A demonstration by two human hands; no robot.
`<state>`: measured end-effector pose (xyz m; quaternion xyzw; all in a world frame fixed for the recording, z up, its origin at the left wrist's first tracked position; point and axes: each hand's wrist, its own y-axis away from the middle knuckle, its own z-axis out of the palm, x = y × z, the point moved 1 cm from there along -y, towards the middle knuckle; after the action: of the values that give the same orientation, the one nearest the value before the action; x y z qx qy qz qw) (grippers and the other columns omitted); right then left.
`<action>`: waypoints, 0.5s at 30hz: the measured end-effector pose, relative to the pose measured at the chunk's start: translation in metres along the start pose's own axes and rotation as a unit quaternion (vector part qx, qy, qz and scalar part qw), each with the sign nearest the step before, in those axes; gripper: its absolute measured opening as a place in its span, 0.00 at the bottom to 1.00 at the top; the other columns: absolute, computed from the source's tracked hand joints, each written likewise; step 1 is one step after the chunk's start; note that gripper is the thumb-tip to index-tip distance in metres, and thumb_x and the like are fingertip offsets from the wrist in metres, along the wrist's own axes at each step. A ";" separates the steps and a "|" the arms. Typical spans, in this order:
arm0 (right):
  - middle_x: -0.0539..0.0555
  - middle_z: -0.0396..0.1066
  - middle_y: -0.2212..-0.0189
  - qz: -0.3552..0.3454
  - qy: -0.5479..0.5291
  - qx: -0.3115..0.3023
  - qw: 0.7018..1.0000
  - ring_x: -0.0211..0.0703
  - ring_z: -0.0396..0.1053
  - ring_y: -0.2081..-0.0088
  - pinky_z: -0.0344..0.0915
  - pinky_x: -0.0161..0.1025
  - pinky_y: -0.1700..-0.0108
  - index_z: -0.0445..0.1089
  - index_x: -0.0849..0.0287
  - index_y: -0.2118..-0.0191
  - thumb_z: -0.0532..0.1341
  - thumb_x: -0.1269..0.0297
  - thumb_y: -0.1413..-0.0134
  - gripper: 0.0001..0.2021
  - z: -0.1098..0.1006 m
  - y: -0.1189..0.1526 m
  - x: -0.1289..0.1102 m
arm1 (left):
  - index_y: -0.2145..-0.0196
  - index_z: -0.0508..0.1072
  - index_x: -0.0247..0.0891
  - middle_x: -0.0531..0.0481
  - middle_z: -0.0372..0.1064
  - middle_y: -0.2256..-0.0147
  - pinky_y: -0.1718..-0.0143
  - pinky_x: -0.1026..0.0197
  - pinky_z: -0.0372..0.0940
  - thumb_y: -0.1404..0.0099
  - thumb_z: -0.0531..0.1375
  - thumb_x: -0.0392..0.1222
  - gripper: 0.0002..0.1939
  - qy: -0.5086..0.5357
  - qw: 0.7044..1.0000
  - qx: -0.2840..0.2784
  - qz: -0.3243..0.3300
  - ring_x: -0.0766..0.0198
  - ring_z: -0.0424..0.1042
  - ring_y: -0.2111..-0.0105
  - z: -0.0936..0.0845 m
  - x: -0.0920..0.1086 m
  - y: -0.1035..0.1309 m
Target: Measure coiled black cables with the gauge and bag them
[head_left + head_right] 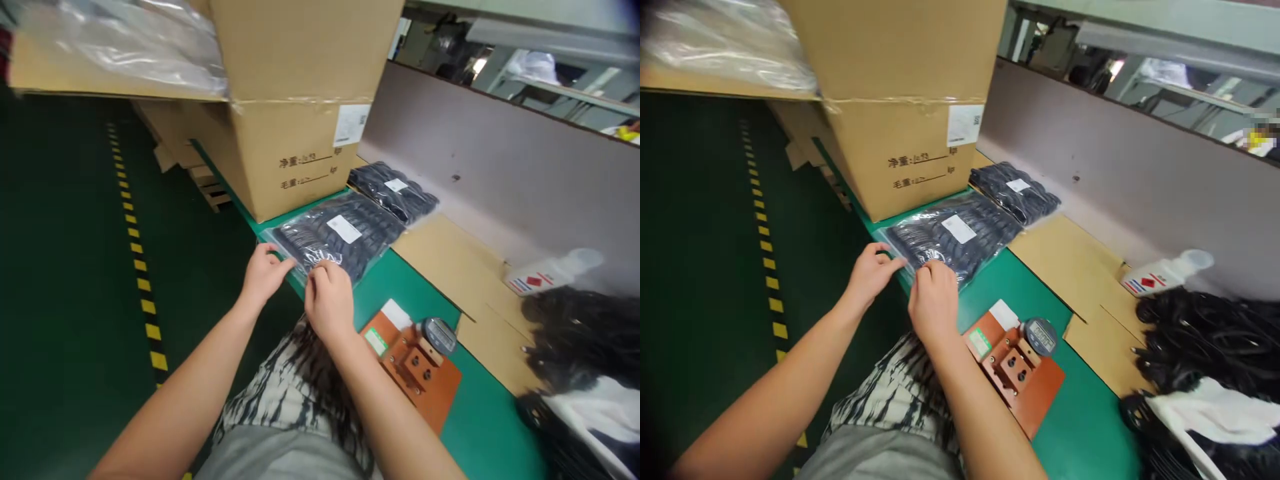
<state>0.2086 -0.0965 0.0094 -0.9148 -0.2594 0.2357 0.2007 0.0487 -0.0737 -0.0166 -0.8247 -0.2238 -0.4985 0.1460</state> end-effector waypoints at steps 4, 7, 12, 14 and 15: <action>0.64 0.70 0.58 -0.022 0.056 -0.003 0.998 0.57 0.65 0.56 0.64 0.52 0.54 0.69 0.63 0.62 0.58 0.74 0.41 0.04 0.000 -0.013 -0.010 | 0.65 0.68 0.40 0.64 0.57 0.84 0.79 0.65 0.53 0.46 0.65 0.42 0.12 0.043 0.999 -0.010 0.024 0.68 0.61 0.83 0.005 -0.001 0.008; 0.62 0.71 0.57 -0.053 0.067 0.003 0.996 0.55 0.66 0.54 0.64 0.50 0.51 0.69 0.61 0.64 0.57 0.74 0.40 0.04 0.012 -0.023 -0.013 | 0.67 0.66 0.41 0.63 0.58 0.83 0.78 0.64 0.53 0.47 0.65 0.42 0.12 0.052 0.998 -0.011 0.027 0.67 0.62 0.81 0.004 -0.002 0.009; 0.63 0.72 0.54 -0.071 0.059 0.039 0.995 0.53 0.64 0.45 0.62 0.48 0.44 0.68 0.62 0.64 0.53 0.74 0.35 0.08 0.030 -0.019 -0.005 | 0.66 0.64 0.43 0.62 0.59 0.82 0.75 0.63 0.54 0.46 0.64 0.44 0.13 0.046 0.999 0.003 0.016 0.65 0.63 0.80 0.000 -0.011 0.002; 0.63 0.72 0.55 -0.073 0.054 0.050 0.995 0.53 0.64 0.44 0.62 0.49 0.44 0.68 0.62 0.64 0.53 0.73 0.34 0.08 0.031 -0.015 -0.004 | 0.66 0.64 0.44 0.62 0.61 0.81 0.75 0.62 0.54 0.46 0.65 0.46 0.14 0.039 0.999 0.015 0.005 0.64 0.64 0.79 -0.001 -0.014 -0.002; 0.63 0.72 0.55 -0.075 0.051 0.053 0.994 0.53 0.65 0.44 0.62 0.49 0.44 0.68 0.62 0.64 0.53 0.73 0.34 0.08 0.031 -0.014 -0.004 | 0.66 0.63 0.44 0.61 0.62 0.81 0.75 0.62 0.53 0.47 0.65 0.47 0.15 0.036 0.999 0.021 0.000 0.64 0.64 0.79 -0.002 -0.015 -0.004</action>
<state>0.1838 -0.0806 -0.0075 -0.8918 -0.3036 0.1861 0.2791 0.0395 -0.0748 -0.0287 -0.8030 -0.2291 -0.5228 0.1713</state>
